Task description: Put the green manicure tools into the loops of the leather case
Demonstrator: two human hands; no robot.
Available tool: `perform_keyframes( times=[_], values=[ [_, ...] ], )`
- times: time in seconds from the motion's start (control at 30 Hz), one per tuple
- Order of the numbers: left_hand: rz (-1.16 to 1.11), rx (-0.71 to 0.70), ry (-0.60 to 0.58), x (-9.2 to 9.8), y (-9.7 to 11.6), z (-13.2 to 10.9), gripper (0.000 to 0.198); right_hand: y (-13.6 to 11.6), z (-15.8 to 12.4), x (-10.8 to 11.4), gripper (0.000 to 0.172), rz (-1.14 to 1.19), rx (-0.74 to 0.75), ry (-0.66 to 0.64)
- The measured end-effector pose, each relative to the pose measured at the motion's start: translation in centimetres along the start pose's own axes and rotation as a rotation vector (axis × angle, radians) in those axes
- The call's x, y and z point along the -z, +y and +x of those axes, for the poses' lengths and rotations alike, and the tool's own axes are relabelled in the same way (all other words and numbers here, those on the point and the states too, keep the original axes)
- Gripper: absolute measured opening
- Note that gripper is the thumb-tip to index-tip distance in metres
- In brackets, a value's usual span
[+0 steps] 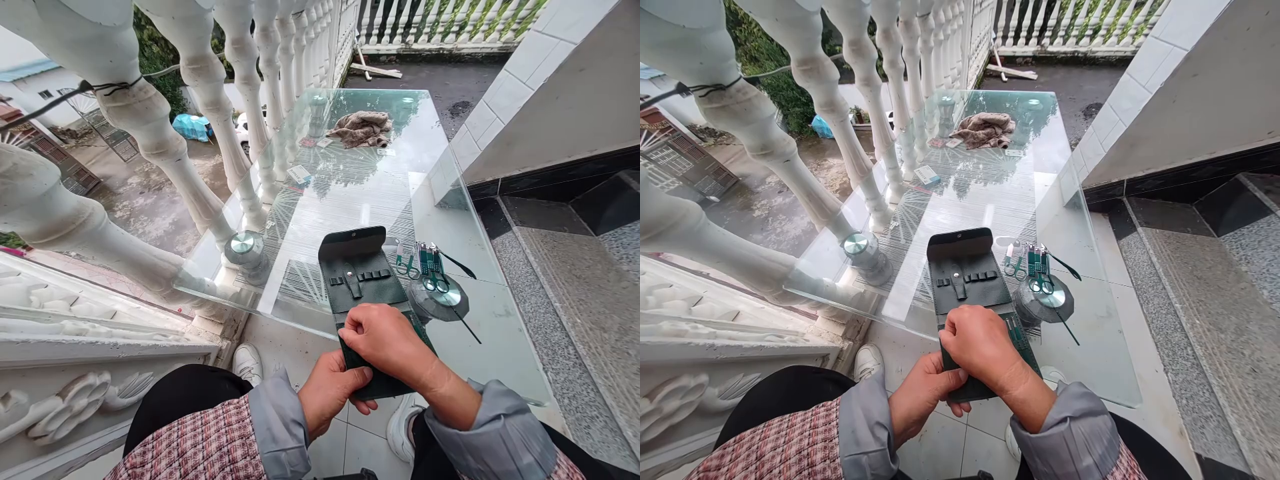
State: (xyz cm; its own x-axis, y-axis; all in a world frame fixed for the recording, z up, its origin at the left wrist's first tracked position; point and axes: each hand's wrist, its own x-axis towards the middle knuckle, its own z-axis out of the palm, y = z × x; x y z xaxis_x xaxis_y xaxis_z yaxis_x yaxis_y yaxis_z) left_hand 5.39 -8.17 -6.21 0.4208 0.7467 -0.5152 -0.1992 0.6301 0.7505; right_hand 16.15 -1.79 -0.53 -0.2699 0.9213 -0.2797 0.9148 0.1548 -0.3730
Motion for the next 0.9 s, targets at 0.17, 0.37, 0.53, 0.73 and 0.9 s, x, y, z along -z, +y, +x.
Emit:
perform_keyframes(
  times=[0.17,0.37,0.53,0.73,0.9],
  values=[
    [0.003,0.008,0.022,0.0,0.1,0.0,0.028,0.5,0.0,0.6,0.023,0.06,0.028,0.013],
    [-0.02,0.01,0.017,0.1,0.0,0.1,0.029,2.1,0.1,1.6,0.022,0.27,0.069,0.099],
    [-0.019,0.006,0.003,0.1,-0.1,0.1,0.036,1.4,-0.1,1.0,0.025,0.146,0.036,0.047],
    [-0.024,0.0,-0.005,0.1,-0.1,0.1,0.039,0.8,-0.1,0.2,0.022,-0.024,0.027,0.02],
    [-0.053,-0.012,-0.006,0.3,-0.4,0.3,0.038,1.0,-0.1,0.1,0.024,-0.099,0.047,0.011]
  ],
)
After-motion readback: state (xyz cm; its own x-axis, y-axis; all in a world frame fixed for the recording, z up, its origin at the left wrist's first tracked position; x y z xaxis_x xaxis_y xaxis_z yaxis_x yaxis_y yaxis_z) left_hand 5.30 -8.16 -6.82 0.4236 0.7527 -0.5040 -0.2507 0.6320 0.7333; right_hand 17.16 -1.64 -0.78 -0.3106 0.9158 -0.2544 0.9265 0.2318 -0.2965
